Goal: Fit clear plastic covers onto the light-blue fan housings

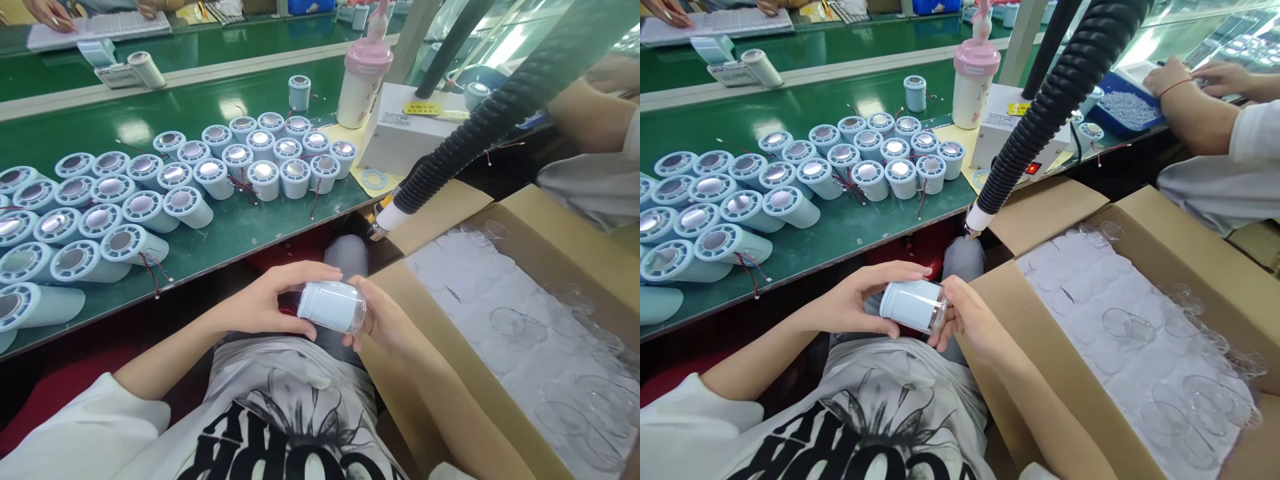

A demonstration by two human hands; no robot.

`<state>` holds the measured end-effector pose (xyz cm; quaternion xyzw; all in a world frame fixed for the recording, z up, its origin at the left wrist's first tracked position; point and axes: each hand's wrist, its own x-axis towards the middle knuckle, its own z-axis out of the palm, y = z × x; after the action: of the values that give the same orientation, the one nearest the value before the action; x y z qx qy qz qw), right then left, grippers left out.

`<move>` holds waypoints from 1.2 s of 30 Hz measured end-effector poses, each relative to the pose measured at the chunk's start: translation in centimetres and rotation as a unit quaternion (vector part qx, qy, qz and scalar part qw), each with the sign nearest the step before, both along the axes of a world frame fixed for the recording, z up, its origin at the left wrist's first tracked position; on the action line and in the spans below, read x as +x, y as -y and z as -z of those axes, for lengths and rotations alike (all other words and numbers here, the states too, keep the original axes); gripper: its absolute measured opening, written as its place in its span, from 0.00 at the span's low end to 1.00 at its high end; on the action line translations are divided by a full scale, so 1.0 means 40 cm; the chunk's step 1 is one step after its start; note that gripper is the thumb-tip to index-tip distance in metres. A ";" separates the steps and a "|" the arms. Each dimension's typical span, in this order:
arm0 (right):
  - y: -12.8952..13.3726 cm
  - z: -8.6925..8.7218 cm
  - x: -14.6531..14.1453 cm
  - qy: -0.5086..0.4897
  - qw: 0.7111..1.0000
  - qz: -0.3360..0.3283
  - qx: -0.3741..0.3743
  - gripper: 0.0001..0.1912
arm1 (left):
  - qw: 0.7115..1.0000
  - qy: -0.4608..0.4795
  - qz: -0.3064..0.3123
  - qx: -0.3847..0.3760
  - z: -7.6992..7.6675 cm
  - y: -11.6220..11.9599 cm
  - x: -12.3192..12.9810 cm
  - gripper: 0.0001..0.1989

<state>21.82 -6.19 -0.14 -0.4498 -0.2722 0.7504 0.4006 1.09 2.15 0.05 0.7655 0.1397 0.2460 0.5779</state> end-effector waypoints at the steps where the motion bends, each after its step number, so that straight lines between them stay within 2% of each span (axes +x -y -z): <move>1: -0.001 0.001 -0.002 -0.008 1.000 -0.002 -0.006 0.27 | 1.000 0.001 0.002 -0.004 0.000 0.000 0.000 0.41; 5: -0.005 0.001 -0.010 -0.038 0.998 -0.032 -0.042 0.30 | 1.000 -0.001 0.007 -0.013 -0.001 0.003 -0.002 0.41; 11: -0.012 -0.011 -0.009 -0.098 0.980 -0.084 -0.154 0.36 | 1.000 -0.006 -0.006 0.029 -0.007 0.006 -0.006 0.39; 15: -0.009 0.000 -0.010 -0.097 0.974 -0.140 -0.151 0.42 | 0.999 -0.026 -0.023 0.021 -0.014 0.016 -0.008 0.35; 17: -0.001 0.012 -0.009 -0.053 0.984 -0.143 -0.096 0.43 | 0.999 -0.033 -0.032 -0.019 -0.020 0.024 -0.008 0.33; 19: 0.009 0.026 -0.005 0.034 0.996 -0.078 0.018 0.40 | 0.996 -0.042 -0.041 -0.065 -0.028 0.032 -0.008 0.33; 20: 0.014 0.032 0.000 0.086 0.991 -0.031 0.099 0.38 | 0.994 -0.050 -0.045 -0.090 -0.031 0.034 -0.008 0.33; 21: 0.018 0.038 0.006 0.142 0.971 0.011 0.190 0.35 | 0.990 -0.057 -0.048 -0.116 -0.034 0.036 -0.007 0.32; 22: 0.021 0.042 0.013 0.195 0.937 0.038 0.286 0.33 | 0.987 -0.065 -0.050 -0.140 -0.036 0.037 -0.007 0.32; 24: 0.025 0.047 0.027 0.284 0.845 0.036 0.451 0.33 | 0.980 -0.080 -0.052 -0.174 -0.037 0.037 -0.006 0.31; 25: 0.026 0.048 0.032 0.314 0.806 0.018 0.501 0.33 | 0.978 -0.086 -0.052 -0.181 -0.036 0.037 -0.005 0.31; 26: 0.027 0.047 0.035 0.330 0.788 0.005 0.519 0.33 | 0.977 -0.088 -0.051 -0.185 -0.035 0.035 -0.005 0.31; 27: 0.029 0.045 0.036 0.327 0.795 -0.002 0.511 0.32 | 0.978 -0.086 -0.046 -0.186 -0.034 0.034 -0.005 0.31; 31: 0.037 0.031 0.022 0.169 0.930 0.019 0.326 0.27 | 0.984 -0.048 -0.008 -0.173 -0.039 0.030 -0.009 0.38; 33: 0.040 0.024 0.016 0.111 0.957 0.027 0.268 0.24 | 0.983 -0.038 0.004 -0.179 -0.044 0.030 -0.014 0.38; 36: 0.043 0.018 0.018 0.114 0.966 0.019 0.233 0.24 | 0.973 -0.044 0.014 -0.227 -0.041 0.032 -0.014 0.37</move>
<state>22.55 -7.89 -0.85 -0.4315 -0.4746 0.6025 0.4749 0.52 0.86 1.68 0.6260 0.2062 0.1657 0.7336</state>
